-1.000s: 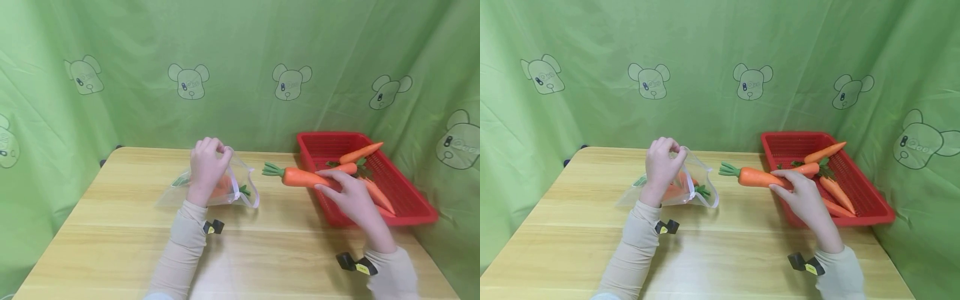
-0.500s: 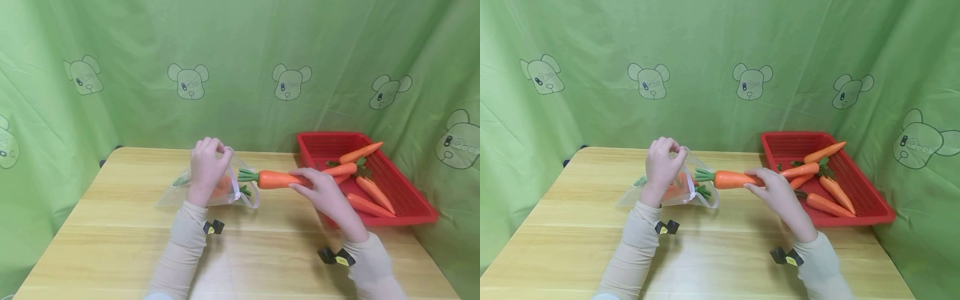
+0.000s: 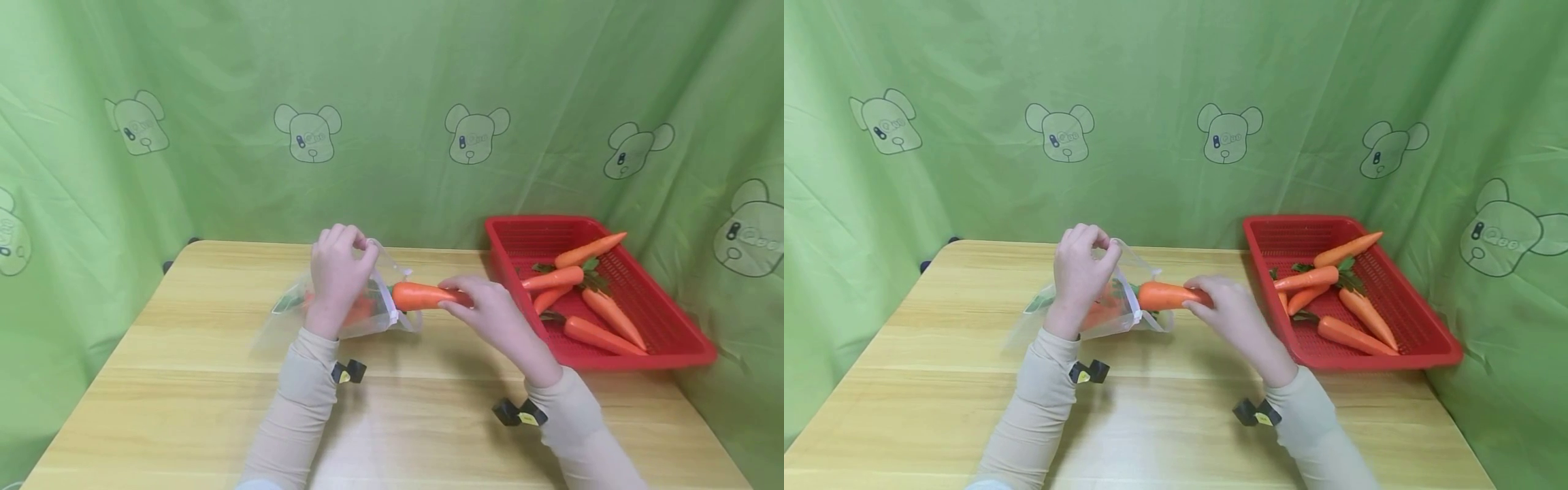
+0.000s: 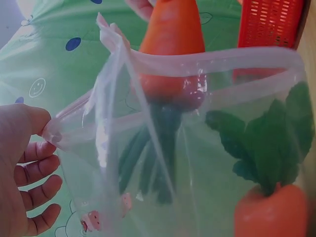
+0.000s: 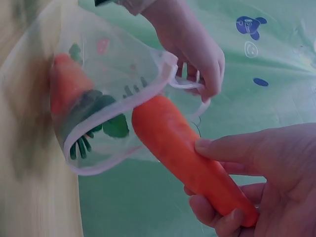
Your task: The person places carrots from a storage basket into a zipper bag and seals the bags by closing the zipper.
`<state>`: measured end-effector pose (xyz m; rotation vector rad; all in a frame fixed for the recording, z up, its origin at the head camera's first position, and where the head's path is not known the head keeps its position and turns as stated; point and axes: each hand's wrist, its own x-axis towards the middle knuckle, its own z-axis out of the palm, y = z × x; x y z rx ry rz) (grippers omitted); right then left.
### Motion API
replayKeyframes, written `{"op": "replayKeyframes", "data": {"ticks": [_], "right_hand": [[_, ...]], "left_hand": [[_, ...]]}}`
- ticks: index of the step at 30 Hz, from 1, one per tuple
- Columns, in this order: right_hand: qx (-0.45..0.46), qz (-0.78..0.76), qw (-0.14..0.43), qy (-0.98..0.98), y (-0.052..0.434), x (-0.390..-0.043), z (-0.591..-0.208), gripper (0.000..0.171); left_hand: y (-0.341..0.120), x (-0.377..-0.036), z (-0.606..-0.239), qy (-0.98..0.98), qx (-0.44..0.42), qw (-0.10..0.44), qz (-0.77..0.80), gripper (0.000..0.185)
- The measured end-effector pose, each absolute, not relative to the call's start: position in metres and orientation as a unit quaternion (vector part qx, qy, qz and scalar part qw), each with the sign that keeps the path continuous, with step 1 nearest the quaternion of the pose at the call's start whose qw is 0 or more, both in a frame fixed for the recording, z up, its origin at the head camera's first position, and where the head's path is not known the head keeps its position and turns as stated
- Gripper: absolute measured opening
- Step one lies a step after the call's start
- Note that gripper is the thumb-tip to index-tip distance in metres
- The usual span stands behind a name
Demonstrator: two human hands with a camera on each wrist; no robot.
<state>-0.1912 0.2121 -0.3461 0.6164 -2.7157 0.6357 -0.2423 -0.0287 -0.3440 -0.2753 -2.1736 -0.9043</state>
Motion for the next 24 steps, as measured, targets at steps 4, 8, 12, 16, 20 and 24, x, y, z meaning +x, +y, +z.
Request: {"op": "replayKeyframes", "data": {"ticks": [4,8,12,16,20,24], "right_hand": [[0.234,0.228,0.140,-0.935,0.204,-0.192,-0.349,0.031],[0.254,0.232,0.143,-0.928,0.199,-0.193,-0.353,0.031],[0.265,0.236,0.147,-0.923,0.194,-0.193,-0.355,0.032],[0.254,0.242,0.151,-0.924,0.190,-0.193,-0.358,0.030],[0.239,0.248,0.160,-0.925,0.187,-0.193,-0.359,0.026],[0.231,0.262,0.155,-0.924,0.186,-0.194,-0.358,0.024]], "left_hand": [[-0.028,-0.242,-0.344,-0.848,-0.110,0.378,-0.355,0.014],[-0.028,-0.241,-0.343,-0.847,-0.112,0.373,-0.361,0.013],[-0.028,-0.240,-0.343,-0.847,-0.115,0.370,-0.365,0.012],[-0.029,-0.240,-0.343,-0.846,-0.118,0.370,-0.366,0.013],[-0.028,-0.240,-0.343,-0.845,-0.120,0.370,-0.368,0.013],[-0.027,-0.239,-0.343,-0.845,-0.120,0.370,-0.367,0.013]]}}
